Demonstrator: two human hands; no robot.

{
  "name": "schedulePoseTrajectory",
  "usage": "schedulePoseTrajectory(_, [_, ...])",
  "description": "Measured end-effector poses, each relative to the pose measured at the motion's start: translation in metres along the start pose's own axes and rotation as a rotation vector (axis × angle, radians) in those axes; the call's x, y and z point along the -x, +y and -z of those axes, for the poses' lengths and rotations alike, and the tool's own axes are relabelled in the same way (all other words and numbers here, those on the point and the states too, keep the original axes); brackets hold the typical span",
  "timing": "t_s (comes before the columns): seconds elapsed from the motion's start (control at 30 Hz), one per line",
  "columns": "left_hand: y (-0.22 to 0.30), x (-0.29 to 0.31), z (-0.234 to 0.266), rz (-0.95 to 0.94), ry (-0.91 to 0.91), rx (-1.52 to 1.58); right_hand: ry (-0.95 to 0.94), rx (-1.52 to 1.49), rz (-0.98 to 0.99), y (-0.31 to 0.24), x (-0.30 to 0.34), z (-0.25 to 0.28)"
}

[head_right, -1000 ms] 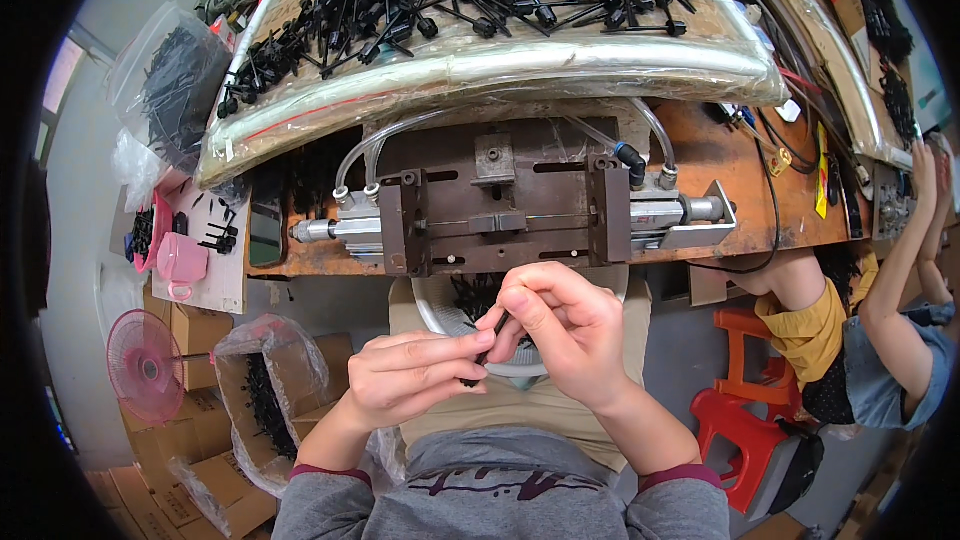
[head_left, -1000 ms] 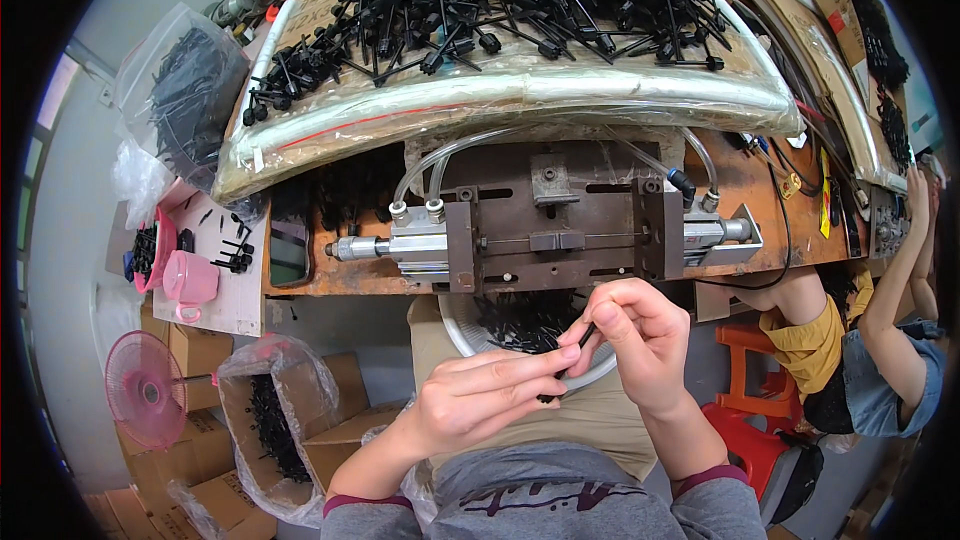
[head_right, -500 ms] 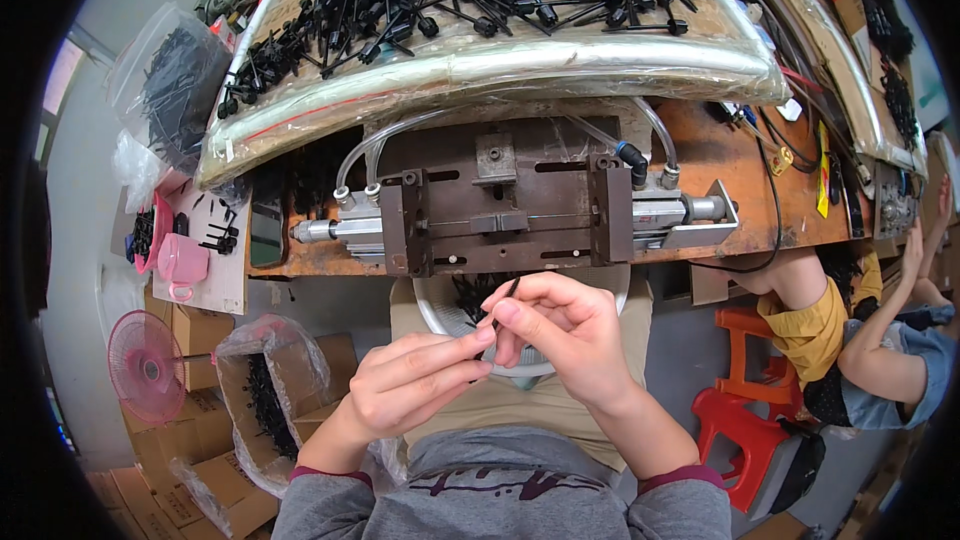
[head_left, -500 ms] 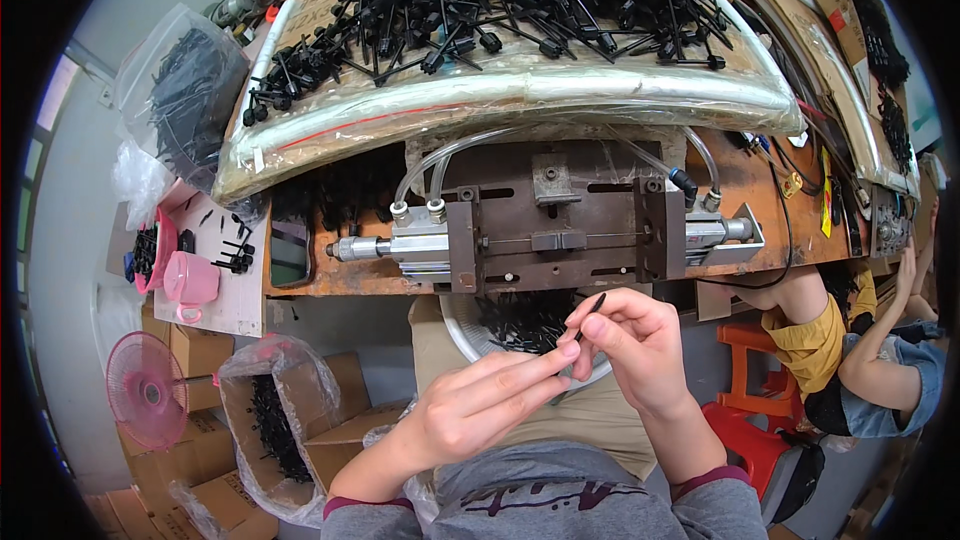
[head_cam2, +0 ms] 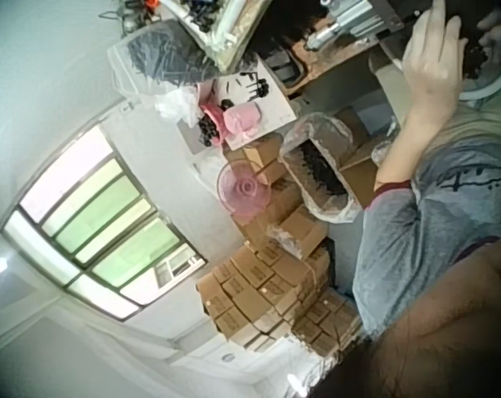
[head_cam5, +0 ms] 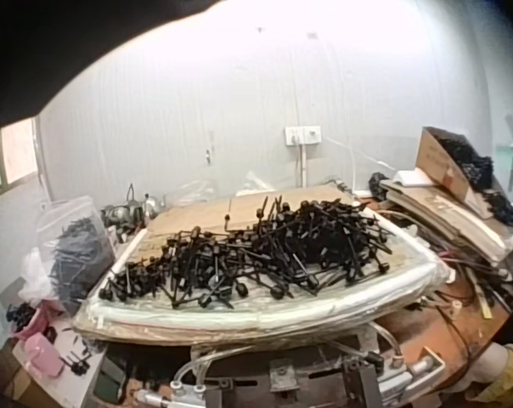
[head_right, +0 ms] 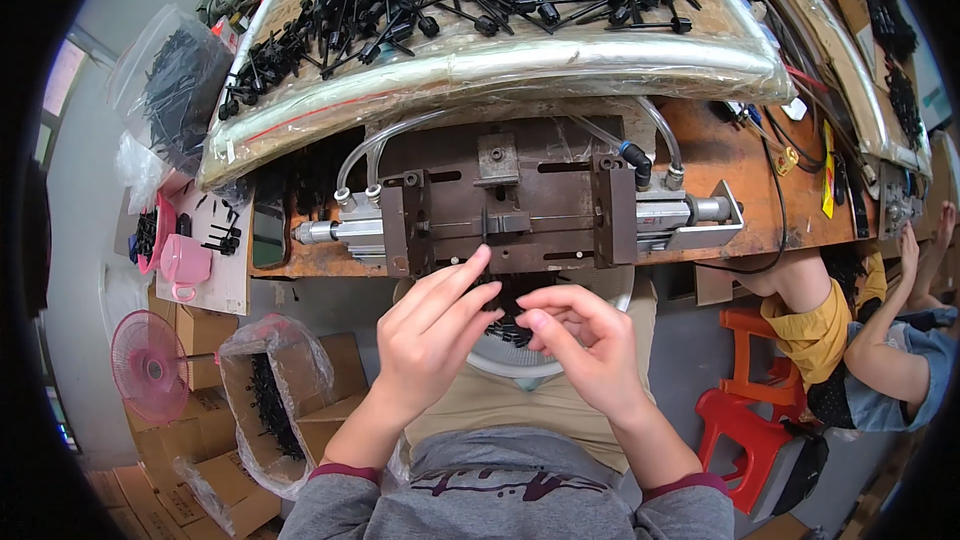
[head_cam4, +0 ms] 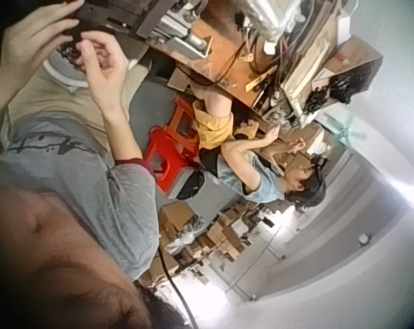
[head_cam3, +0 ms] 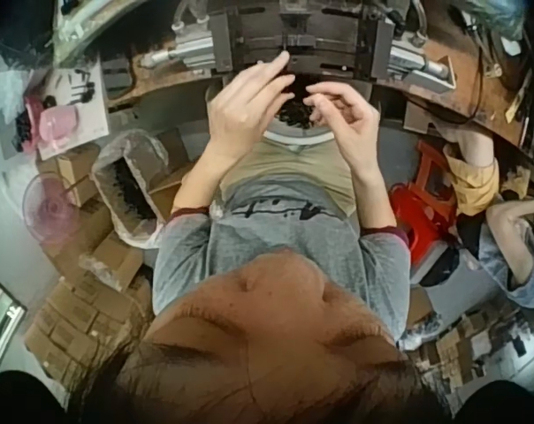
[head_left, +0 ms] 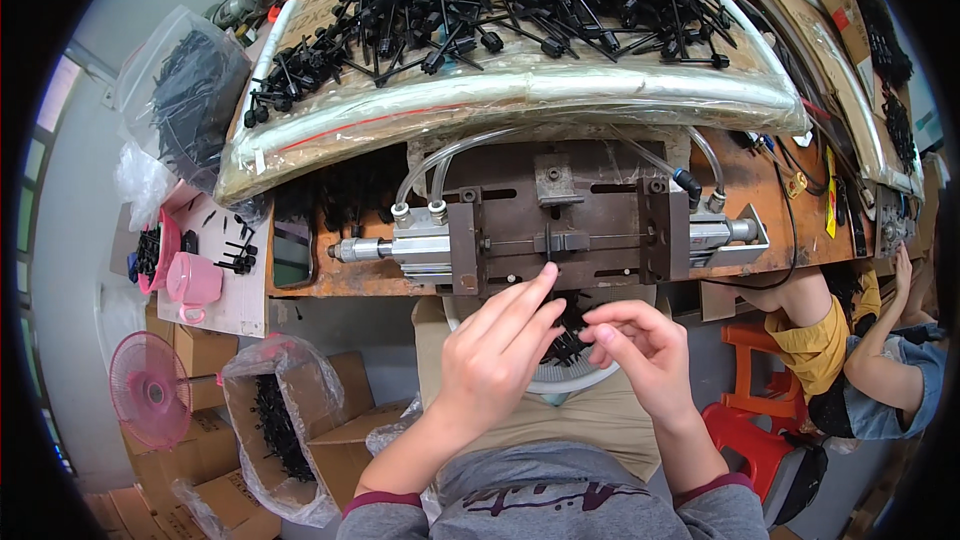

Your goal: Manually assembling small black cable connectors using a mechanical assembly jig at a workstation.

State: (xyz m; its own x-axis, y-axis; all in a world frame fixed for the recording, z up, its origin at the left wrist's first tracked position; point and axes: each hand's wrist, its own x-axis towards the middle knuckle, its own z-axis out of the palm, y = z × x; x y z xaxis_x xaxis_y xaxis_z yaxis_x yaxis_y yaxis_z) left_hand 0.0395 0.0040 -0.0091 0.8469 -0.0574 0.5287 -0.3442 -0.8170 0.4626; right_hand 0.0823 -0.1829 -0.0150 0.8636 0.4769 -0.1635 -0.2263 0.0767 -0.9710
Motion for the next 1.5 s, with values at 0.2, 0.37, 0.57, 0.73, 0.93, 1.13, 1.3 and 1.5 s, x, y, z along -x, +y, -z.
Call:
schedulePoseTrajectory(0.2, [-0.001,-0.005,-0.022,-0.012,-0.018,-0.137,0.029,0.161,-0.005,0.012,0.016,0.008])
schedulePoseTrajectory(0.37, [0.000,-0.011,-0.020,0.005,-0.054,-0.185,-0.006,0.294,0.030,0.029,0.021,0.005])
schedulePoseTrajectory(0.57, [0.006,-0.021,-0.013,0.038,-0.083,-0.196,-0.057,0.381,0.159,0.034,0.023,-0.005])
schedulePoseTrajectory(0.73, [0.011,-0.024,-0.016,0.066,-0.088,-0.207,-0.094,0.348,0.198,0.032,0.024,-0.001])
schedulePoseTrajectory(0.93, [0.006,-0.020,-0.025,0.093,-0.075,-0.092,-0.043,0.335,0.301,0.040,0.030,0.008])
schedulePoseTrajectory(1.13, [0.000,-0.015,-0.018,0.081,-0.087,0.080,-0.010,0.321,0.393,0.037,0.031,0.013])
schedulePoseTrajectory(1.3, [0.036,-0.014,0.023,0.017,-0.341,0.213,-0.018,0.330,0.423,0.039,0.034,0.015])
schedulePoseTrajectory(1.5, [0.023,0.014,0.002,0.147,-0.722,0.344,0.054,0.278,0.510,0.050,0.049,0.012])
